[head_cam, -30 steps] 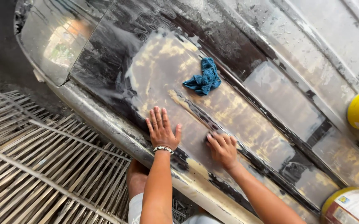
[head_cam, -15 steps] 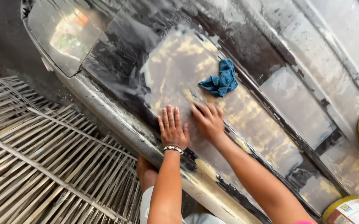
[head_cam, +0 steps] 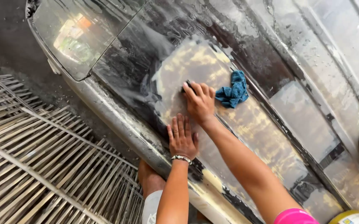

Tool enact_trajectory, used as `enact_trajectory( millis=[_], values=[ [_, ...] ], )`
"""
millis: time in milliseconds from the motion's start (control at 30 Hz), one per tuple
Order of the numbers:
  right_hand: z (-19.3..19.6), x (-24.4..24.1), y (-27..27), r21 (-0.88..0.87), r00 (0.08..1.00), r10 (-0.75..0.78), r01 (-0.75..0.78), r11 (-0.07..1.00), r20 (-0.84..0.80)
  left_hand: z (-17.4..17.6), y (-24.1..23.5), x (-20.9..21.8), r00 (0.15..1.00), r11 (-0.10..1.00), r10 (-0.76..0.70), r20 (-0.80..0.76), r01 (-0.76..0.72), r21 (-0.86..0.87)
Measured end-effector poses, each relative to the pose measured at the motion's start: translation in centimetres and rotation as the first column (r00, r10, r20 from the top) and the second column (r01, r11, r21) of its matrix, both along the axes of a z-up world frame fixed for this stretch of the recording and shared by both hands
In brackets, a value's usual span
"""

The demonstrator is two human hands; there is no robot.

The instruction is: Sanding the roof of a car using a sanding block and water.

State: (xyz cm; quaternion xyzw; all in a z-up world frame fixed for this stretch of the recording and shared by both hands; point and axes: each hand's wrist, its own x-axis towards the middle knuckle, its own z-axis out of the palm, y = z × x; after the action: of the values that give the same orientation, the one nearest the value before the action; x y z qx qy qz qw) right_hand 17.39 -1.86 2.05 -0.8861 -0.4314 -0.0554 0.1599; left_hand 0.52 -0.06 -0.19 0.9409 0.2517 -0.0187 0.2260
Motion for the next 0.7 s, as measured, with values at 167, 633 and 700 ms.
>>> enact_trajectory(
  millis=[167, 633, 700],
  values=[
    [0.8, -3.4, -3.3, 0.033, 1.000, -0.021, 0.021, 0.999, 0.022, -0.5, -0.2, -1.0, 1.000, 1.000, -0.003, 0.008, 0.003, 0.020],
    [1.4, -3.8, -8.9, 0.077, 0.998, -0.038, 0.042, 0.996, -0.056, 0.8, 0.2, -0.3, 0.999, 0.998, -0.020, 0.030, 0.018, 0.060],
    [1.4, -5.1, -14.9, 0.063, 0.994, -0.081, 0.085, 0.994, -0.071, 0.7, 0.4, 1.2, 0.999, 0.995, -0.037, 0.032, 0.034, 0.090]
  ],
)
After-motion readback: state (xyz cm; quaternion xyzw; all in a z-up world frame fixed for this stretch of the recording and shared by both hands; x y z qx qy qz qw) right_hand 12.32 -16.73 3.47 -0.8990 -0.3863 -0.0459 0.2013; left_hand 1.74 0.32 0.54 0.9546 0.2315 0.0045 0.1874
